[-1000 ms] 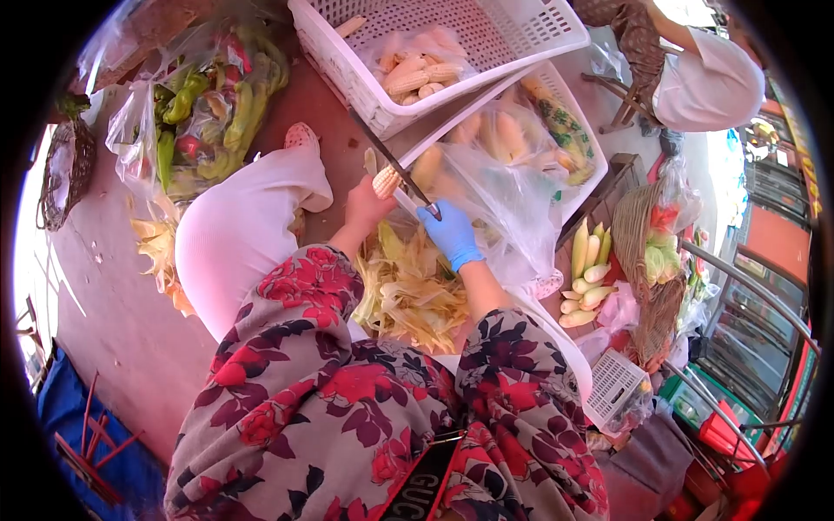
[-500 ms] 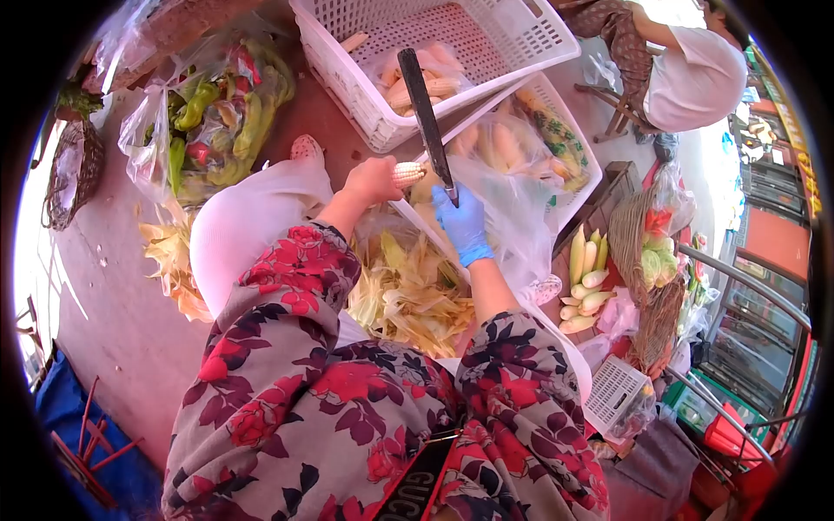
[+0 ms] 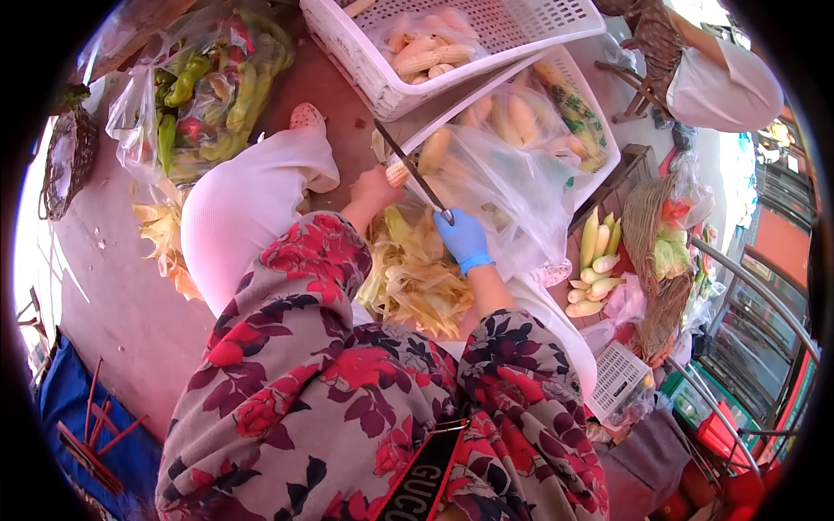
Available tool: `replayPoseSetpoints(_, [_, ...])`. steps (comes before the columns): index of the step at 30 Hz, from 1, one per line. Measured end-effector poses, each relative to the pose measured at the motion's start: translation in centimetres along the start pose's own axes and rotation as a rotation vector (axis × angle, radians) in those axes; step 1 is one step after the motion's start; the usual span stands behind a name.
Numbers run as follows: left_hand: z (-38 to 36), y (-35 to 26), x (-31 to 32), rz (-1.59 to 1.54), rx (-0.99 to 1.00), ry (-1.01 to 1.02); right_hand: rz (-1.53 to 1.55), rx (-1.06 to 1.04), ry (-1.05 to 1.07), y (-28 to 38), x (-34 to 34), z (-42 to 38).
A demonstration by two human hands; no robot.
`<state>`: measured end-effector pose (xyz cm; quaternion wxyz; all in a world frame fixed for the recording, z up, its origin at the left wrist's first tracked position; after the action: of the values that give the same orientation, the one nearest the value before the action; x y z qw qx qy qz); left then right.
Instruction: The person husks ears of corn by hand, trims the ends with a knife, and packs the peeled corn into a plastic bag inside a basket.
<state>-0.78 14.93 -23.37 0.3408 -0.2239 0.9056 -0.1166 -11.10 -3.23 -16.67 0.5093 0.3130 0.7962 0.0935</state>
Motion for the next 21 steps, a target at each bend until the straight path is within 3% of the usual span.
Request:
replayPoseSetpoints(10, [0.2,-0.1,0.1,0.000,-0.016,0.030,-0.158,0.042,0.116,1.5,0.0,2.0])
replayPoseSetpoints(21, [-1.3,-1.0,0.1,0.032,0.033,-0.161,-0.242,0.121,0.161,2.4,1.6,3.3])
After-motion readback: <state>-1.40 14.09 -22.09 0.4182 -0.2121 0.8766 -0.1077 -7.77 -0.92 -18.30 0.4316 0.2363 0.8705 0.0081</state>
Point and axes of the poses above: each hand's wrist, its own z-axis towards the middle knuckle, its own x-axis out of the palm, y = z × x, the point moved 4 cm from there along z, towards the middle knuckle, and after that the axes turned 6 degrees about -x, right-handed, at the moved point
